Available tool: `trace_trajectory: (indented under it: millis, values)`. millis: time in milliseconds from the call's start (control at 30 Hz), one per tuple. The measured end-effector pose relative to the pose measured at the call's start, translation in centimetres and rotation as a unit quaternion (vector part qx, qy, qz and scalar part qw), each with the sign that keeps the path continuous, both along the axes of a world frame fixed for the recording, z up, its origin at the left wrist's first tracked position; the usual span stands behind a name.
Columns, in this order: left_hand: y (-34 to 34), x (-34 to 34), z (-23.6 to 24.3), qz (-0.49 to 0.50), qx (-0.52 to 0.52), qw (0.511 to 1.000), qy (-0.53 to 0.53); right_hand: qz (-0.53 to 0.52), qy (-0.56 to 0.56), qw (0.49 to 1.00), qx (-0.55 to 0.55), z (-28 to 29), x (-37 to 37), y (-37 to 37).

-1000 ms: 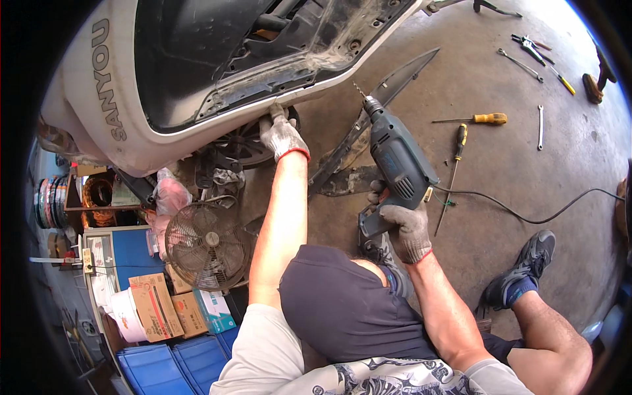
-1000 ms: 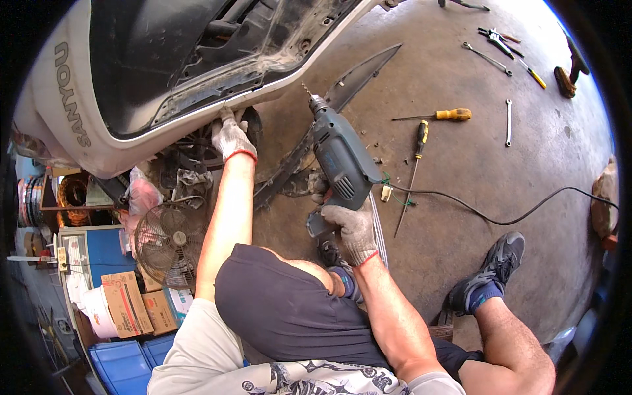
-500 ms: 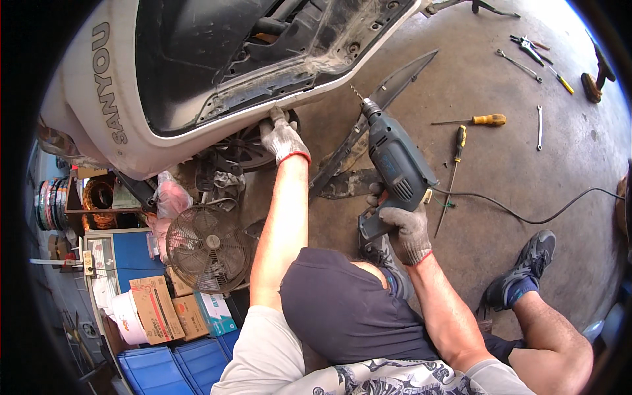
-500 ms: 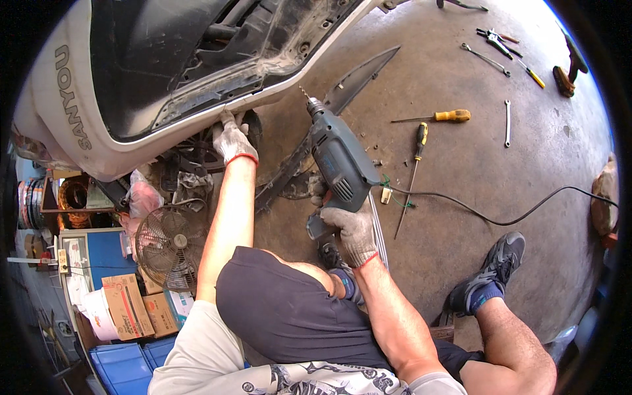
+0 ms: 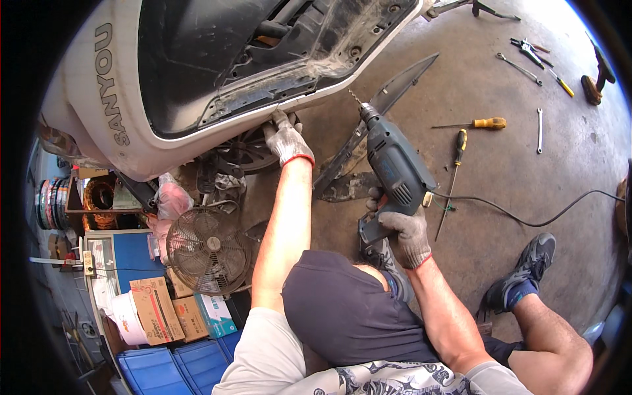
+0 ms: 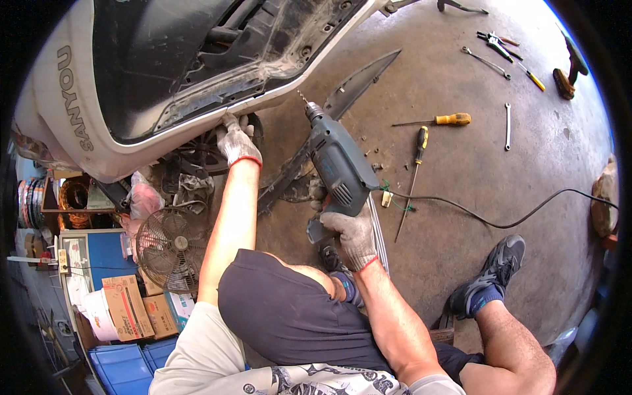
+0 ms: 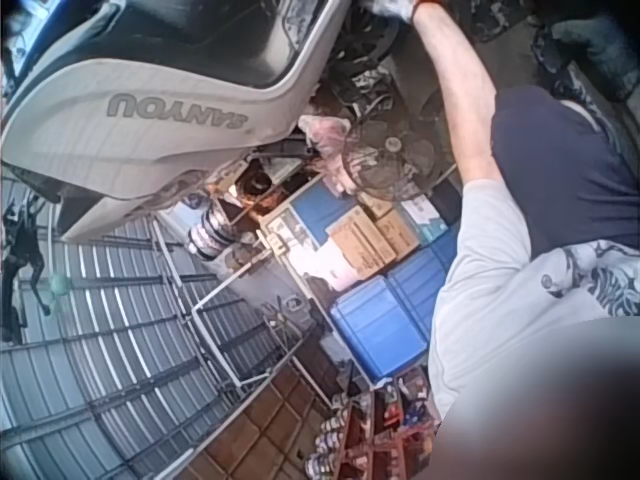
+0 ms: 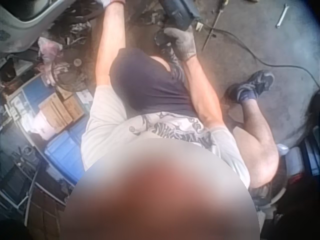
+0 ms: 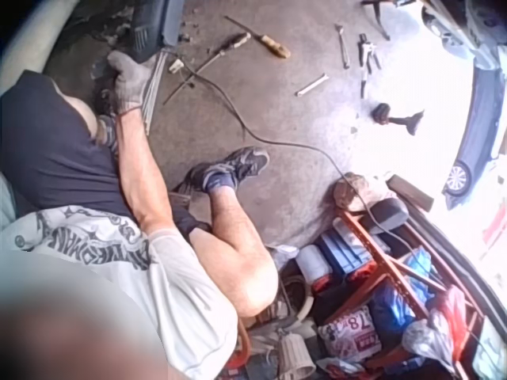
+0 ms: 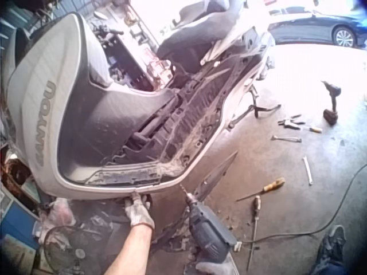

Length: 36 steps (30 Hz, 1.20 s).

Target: Drilling holes into the plastic body panel of a motor scooter.

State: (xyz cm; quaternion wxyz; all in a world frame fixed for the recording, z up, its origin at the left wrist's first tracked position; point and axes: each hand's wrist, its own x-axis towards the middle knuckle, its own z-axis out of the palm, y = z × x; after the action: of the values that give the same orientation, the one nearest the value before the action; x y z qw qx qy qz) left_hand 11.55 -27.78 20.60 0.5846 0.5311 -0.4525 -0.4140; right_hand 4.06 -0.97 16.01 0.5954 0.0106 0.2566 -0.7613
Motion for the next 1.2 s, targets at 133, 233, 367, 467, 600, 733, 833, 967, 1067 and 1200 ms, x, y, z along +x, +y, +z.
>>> trace_trajectory:
  millis: [133,233,367,467,600,733,833,967,1067,1200]
  values:
    - [0.0,0.0,0.0,0.006,-0.002,1.000,-0.001,-0.003,0.005,1.000,-0.004,-0.2,0.2,-0.1]
    - [0.0,-0.1,0.0,0.014,0.006,1.000,0.008,-0.003,0.002,1.000,-0.002,-0.1,0.2,0.0]
    - [0.1,-0.2,0.2,0.012,0.006,1.000,0.000,0.000,0.014,1.000,-0.002,0.1,0.3,0.0]
    - [0.1,-0.2,0.1,0.015,0.007,1.000,0.001,0.006,0.009,1.000,0.002,0.2,0.3,0.0]
    - [0.1,-0.2,0.1,0.019,0.009,1.000,-0.006,0.015,0.006,1.000,0.017,0.2,0.4,0.0]
    - [0.1,-0.2,0.0,0.017,0.010,1.000,-0.002,0.016,0.003,1.000,0.006,0.8,0.4,-0.1]
    - [-0.1,-0.1,-0.1,0.018,0.004,1.000,-0.005,0.021,0.007,1.000,0.003,1.4,0.4,-0.4]
    - [-0.2,-0.1,-0.2,0.023,0.006,1.000,0.000,0.018,0.022,1.000,0.009,2.0,0.4,-0.9]
    - [-0.2,-0.2,-0.1,0.025,0.008,1.000,0.005,0.015,0.033,0.999,0.007,2.1,0.4,-1.2]
    - [0.0,-0.3,0.0,0.030,0.010,0.999,0.007,0.020,0.037,0.999,0.003,2.2,0.2,-1.2]
